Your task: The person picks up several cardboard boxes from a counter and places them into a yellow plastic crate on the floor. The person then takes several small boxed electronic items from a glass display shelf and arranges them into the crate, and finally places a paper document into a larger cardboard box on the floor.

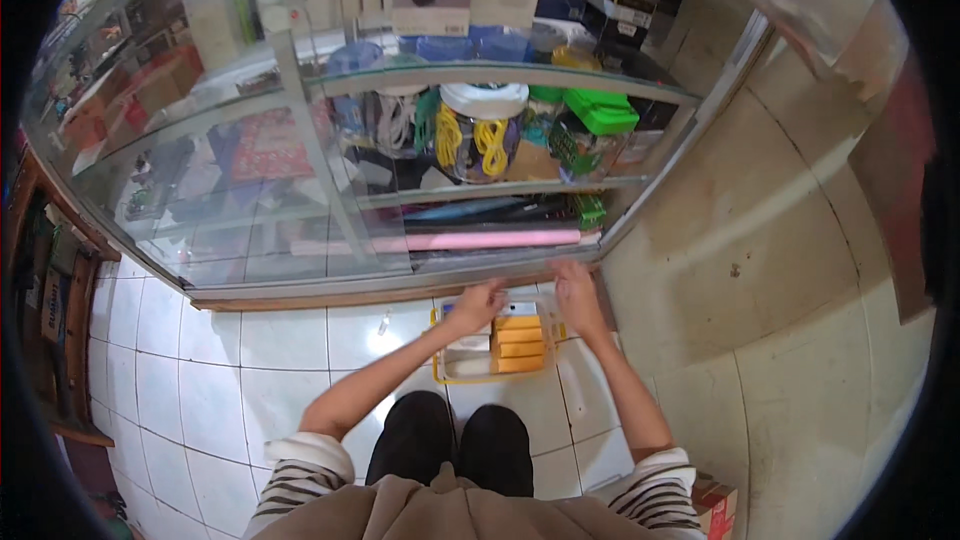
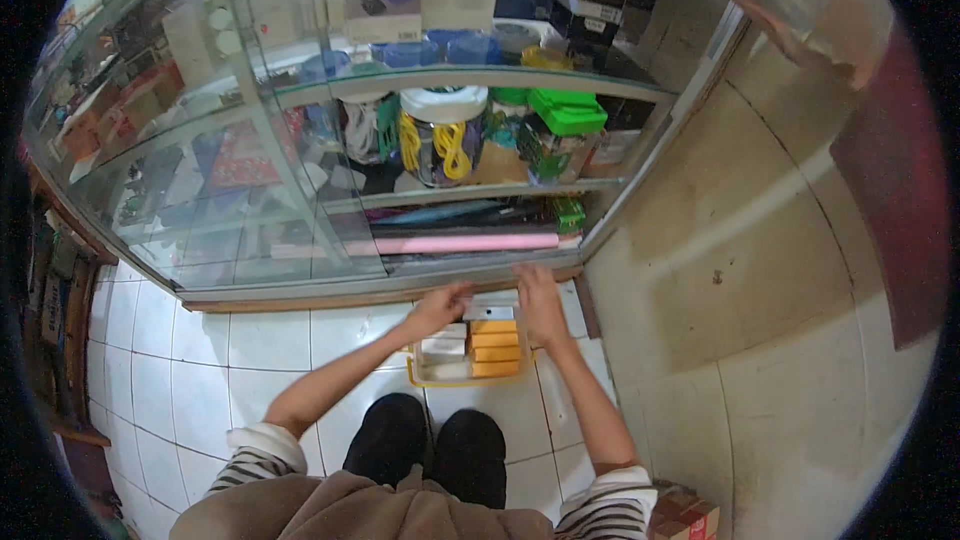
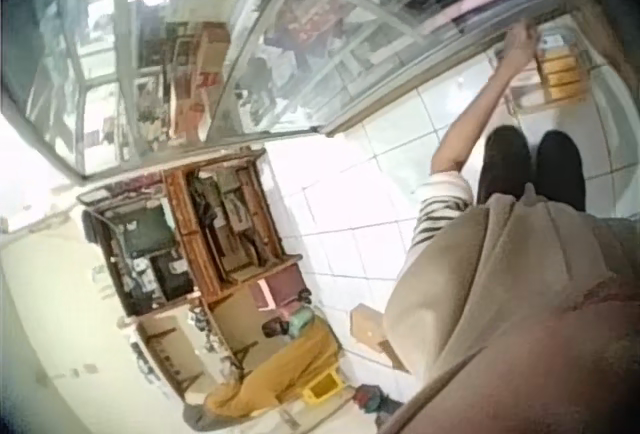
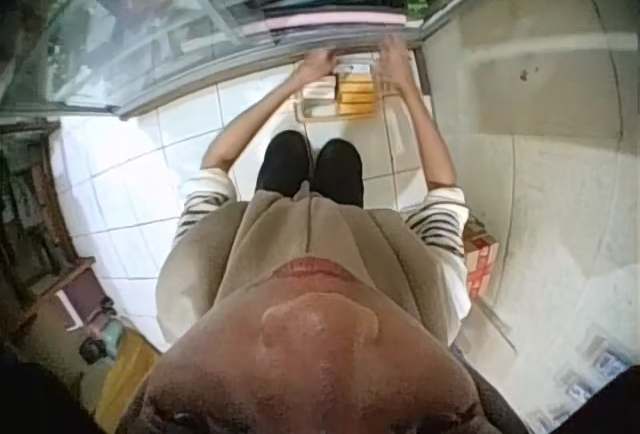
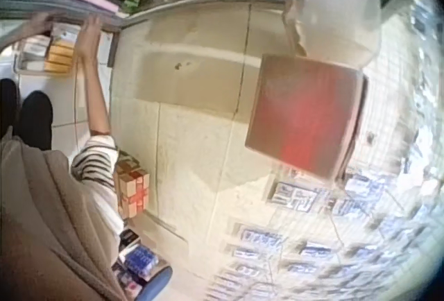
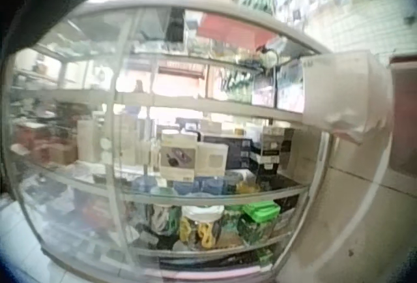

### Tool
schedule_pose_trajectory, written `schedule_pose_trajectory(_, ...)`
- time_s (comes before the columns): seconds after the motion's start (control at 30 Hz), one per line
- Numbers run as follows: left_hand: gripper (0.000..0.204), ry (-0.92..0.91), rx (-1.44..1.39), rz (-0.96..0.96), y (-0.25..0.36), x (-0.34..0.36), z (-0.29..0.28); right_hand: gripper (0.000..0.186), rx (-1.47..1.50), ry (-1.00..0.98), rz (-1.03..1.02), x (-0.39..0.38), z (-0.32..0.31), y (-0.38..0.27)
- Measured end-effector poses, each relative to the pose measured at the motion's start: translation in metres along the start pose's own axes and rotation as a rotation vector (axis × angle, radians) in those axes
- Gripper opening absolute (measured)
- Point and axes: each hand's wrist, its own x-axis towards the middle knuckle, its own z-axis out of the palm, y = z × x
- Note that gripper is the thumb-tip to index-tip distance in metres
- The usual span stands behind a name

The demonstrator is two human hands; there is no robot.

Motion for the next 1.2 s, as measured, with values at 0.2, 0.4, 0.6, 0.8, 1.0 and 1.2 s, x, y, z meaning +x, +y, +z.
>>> schedule_pose_trajectory(0.2, 0.031, 0.478, -0.142, 0.609, 0.196, 0.045, -0.163, 0.025, 0.205, 0.44, -0.311, 0.18, -0.085, -0.101)
schedule_pose_trajectory(0.4, 0.049, 0.857, 0.105, 0.633, 0.23, 0.159, -0.204, 0.07, 0.444, 0.464, -0.039, 0.353, -0.069, -0.067)
schedule_pose_trajectory(0.6, 0.06, 0.96, 0.323, 0.362, 0.227, 0.196, -0.197, 0.09, 0.515, 0.36, 0.061, 0.398, -0.051, -0.056)
schedule_pose_trajectory(0.8, 0.063, 0.923, 0.321, 0.359, 0.222, 0.193, -0.2, 0.066, 0.644, 0.234, 0.106, 0.385, -0.059, -0.059)
schedule_pose_trajectory(1.0, 0.06, 0.962, 0.28, 0.66, 0.225, 0.177, -0.201, 0.05, 0.633, 0.411, 0.028, 0.334, -0.087, -0.088)
schedule_pose_trajectory(1.2, 0.063, 0.843, 0.144, 0.928, 0.249, 0.079, -0.169, 0.057, 0.598, 0.452, -0.022, 0.199, -0.13, -0.119)
